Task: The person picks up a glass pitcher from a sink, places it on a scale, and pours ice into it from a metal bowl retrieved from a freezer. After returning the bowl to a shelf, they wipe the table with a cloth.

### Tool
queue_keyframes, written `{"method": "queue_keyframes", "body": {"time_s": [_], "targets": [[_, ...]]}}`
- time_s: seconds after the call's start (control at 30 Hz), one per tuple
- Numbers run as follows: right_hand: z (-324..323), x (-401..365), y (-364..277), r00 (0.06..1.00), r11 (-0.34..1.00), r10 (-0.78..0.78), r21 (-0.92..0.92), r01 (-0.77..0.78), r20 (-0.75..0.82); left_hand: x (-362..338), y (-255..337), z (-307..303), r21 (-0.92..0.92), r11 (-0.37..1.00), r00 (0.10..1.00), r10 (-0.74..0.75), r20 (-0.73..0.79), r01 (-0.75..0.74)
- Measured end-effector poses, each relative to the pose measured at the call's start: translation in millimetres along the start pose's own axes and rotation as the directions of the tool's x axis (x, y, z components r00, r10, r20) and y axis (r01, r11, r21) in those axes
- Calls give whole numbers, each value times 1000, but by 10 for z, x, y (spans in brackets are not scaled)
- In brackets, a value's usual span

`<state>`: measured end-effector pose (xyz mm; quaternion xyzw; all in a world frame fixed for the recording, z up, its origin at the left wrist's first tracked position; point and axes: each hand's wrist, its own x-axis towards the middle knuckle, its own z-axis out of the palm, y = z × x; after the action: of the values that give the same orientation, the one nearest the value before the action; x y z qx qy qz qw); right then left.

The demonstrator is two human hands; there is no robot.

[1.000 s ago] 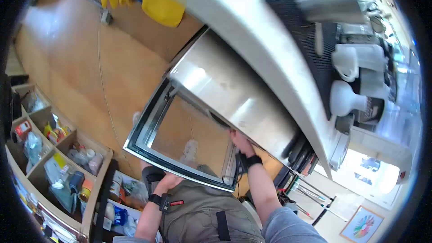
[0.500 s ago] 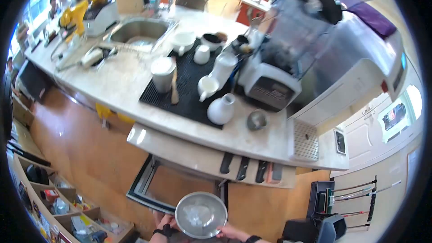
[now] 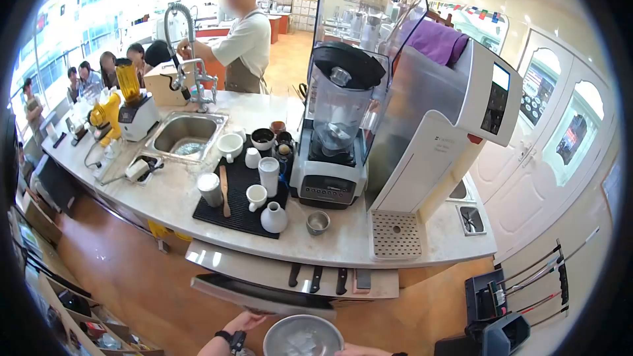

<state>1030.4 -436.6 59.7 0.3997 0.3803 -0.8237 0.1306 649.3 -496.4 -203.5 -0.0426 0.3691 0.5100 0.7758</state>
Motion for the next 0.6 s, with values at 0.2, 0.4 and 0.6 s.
{"method": "queue_keyframes", "body": {"time_s": [0.2,0.4,0.6], "targets": [[405,-42,-892,995,976,87,-195,-94,-46,352,696,467,289,954,996,-84,0,80],[1384,352,-1915,986,981,129,-130,-141,-102,-1083,1002,523,301,945,966,52,252,-129],[2600,1421,-2771,988,967,109,-217,-131,-113,-2716,1372,-686,463,869,966,241,-91,-173]]}}
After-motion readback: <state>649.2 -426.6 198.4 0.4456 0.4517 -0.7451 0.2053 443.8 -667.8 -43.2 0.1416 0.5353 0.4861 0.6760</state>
